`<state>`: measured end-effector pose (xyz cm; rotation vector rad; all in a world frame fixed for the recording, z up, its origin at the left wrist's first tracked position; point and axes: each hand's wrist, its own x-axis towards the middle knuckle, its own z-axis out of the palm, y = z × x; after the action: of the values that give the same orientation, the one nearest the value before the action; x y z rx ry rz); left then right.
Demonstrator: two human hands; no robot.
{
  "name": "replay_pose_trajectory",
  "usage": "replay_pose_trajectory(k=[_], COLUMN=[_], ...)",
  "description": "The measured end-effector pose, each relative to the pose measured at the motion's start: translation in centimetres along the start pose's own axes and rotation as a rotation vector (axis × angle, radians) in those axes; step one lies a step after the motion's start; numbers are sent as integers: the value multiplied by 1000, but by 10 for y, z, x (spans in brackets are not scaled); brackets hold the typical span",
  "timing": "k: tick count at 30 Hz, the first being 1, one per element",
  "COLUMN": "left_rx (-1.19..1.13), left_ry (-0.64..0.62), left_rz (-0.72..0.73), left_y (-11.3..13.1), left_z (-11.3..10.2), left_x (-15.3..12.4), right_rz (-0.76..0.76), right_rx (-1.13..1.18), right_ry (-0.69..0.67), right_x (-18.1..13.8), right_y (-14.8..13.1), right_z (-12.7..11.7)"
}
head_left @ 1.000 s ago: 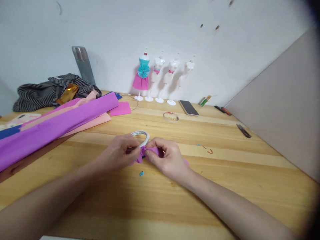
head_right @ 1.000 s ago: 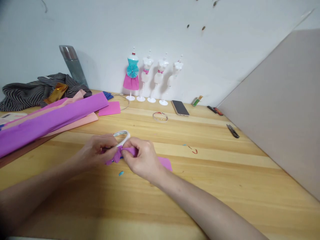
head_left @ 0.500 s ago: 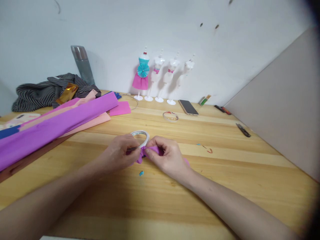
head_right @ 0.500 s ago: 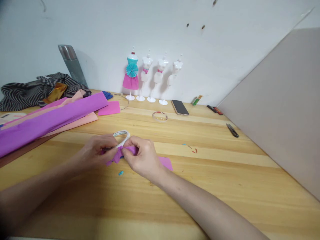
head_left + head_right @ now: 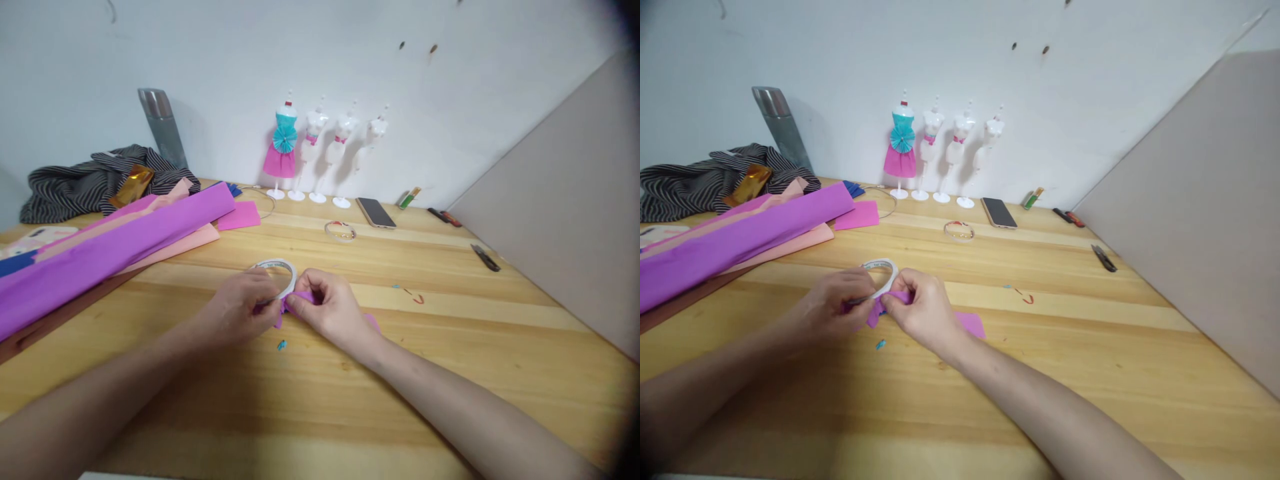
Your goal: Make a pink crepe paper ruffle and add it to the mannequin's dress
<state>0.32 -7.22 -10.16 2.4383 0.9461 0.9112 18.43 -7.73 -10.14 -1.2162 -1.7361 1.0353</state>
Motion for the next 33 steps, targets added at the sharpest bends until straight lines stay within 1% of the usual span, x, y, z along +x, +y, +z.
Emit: replay_pose_trajectory(k=[3, 5, 7, 9, 11, 12, 14, 16, 18, 20, 21, 22, 23, 24, 25, 27, 28, 30, 31, 33], left_rx=[25, 24, 15, 12, 15, 21, 32, 32, 17, -22, -65, -134, -235, -360, -503, -738, -801, -889, -906, -916], left_ry=[-23, -53, -79, -97, -102, -84, 12, 183, 378, 564, 628, 659, 652, 596, 508, 263, 159, 42, 23, 42], left_rz=[99, 136, 154, 144, 101, 78, 60, 65, 36, -65, -143, -237, -346, -467, -583, -762, -773, -676, -631, -594], left_y=[-1, 0, 0, 0, -1, -2, -5, -7, -7, -5, -3, -2, -1, 0, 0, 1, 1, 2, 3, 5], left_z=[-4, -7, -11, -13, -13, -13, -14, -17, -20, -23, -23, -21, -18, -14, -8, 5, 11, 20, 23, 25], left_x=[2, 4, 6, 6, 6, 6, 4, 2, 0, -1, -1, -1, 0, 1, 1, 2, 2, 1, 1, 0], right_rz=[48, 4, -66, -96, -66, -34, 48, 118, 164, 201, 218, 231, 237, 237, 235, 228, 229, 230, 225, 204], right_rx=[26, 12, -1, 4, 52, 95, 201, 330, 473, 608, 662, 708, 750, 787, 815, 843, 840, 815, 800, 780], right_ry=[26, 43, -22, -114, -148, -147, -130, -80, -17, 29, 37, 40, 42, 39, 37, 39, 43, 51, 45, 14], right_x=[2, 2, 1, 0, 1, 2, 5, 9, 13, 15, 16, 16, 17, 16, 16, 14, 12, 9, 7, 4], right_y=[5, 7, 7, 6, 5, 4, 5, 6, 7, 8, 7, 7, 7, 7, 7, 7, 6, 5, 4, 2], right_z=[-1, -1, -2, -2, -3, -3, -5, -7, -8, -9, -10, -10, -10, -9, -9, -7, -6, -3, -1, 2])
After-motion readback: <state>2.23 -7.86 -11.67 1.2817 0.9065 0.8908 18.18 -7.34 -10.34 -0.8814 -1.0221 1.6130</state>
